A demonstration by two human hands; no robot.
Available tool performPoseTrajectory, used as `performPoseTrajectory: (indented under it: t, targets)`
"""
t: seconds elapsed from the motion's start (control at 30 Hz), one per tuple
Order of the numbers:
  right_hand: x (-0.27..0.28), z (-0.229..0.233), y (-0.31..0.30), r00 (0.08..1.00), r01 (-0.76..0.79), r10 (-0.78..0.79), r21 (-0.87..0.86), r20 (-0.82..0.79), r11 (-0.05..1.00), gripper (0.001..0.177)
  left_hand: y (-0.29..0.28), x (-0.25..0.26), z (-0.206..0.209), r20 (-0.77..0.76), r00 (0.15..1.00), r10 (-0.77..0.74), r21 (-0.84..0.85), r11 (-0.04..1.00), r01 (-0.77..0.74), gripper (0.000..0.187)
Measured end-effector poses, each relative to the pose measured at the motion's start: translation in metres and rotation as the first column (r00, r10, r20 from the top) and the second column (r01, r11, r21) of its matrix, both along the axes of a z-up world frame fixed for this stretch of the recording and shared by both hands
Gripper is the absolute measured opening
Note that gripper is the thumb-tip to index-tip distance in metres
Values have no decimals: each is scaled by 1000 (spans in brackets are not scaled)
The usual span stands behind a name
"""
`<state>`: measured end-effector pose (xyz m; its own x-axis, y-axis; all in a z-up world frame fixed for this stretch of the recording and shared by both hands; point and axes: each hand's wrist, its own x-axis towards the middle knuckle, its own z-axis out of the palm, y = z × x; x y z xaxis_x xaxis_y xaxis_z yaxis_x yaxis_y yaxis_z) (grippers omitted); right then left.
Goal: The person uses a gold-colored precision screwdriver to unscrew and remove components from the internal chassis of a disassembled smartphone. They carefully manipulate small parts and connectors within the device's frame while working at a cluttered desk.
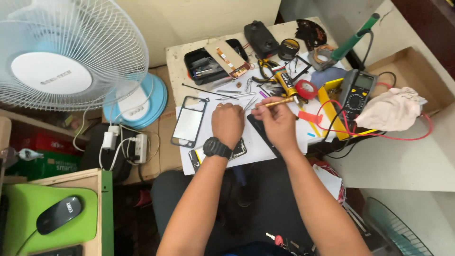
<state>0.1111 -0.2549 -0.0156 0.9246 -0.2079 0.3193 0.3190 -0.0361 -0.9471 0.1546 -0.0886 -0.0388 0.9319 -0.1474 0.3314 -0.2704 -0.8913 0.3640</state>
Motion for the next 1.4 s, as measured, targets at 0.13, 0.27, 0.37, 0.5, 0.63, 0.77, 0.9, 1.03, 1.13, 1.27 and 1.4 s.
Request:
performPoseTrajectory:
  t: [0.13, 0.27, 0.37, 0.5, 0.63, 0.77, 0.9, 1.03, 1.13, 1.27, 1.4]
  targets:
    - [-3, -4, 8, 999, -47, 47, 4, -23, 999, 15, 25, -18, 21, -37, 999, -16, -132, 991, 11, 18]
    - [-2, -7, 23, 981, -191, 188, -72, -51, 979, 21, 78, -65, 54, -19, 1000, 17, -306, 952, -22, 22]
    - [8, -5, 32, 953, -302, 297, -212, -56, 929, 18, 102, -105, 61, 35, 999, 40, -293, 956, -28, 20]
    - [25, 1, 41, 918, -382, 388, -448, -83, 808, 16, 101, -146, 56, -13, 999, -46, -226, 973, 42, 24]
    - [28, 16, 51, 895, -417, 434, -524, -97, 743, 16, 80, -167, 60, -15, 995, -98, -131, 987, 95, 30]
    - [32, 17, 58, 889, -441, 437, -506, -135, 741, 15, 75, -169, 48, -109, 990, -88, 117, 988, 101, 34]
    - [29, 16, 63, 900, -424, 407, -526, -157, 737, 13, 80, -165, 58, -144, 985, -92, 120, 987, 110, 30]
    - [29, 13, 66, 909, -410, 380, -547, -174, 730, 13, 80, -166, 51, -151, 985, -88, 117, 987, 107, 30]
    - [29, 14, 66, 904, -420, 386, -540, -182, 730, 14, 79, -167, 50, -148, 985, -89, 101, 989, 104, 31]
    - [29, 12, 64, 904, -418, 389, -551, -176, 722, 14, 79, -168, 52, -166, 983, -77, 125, 987, 98, 33]
    - [31, 4, 63, 902, -428, 387, -515, -190, 743, 14, 75, -171, 58, -175, 981, -82, 170, 979, 112, 38]
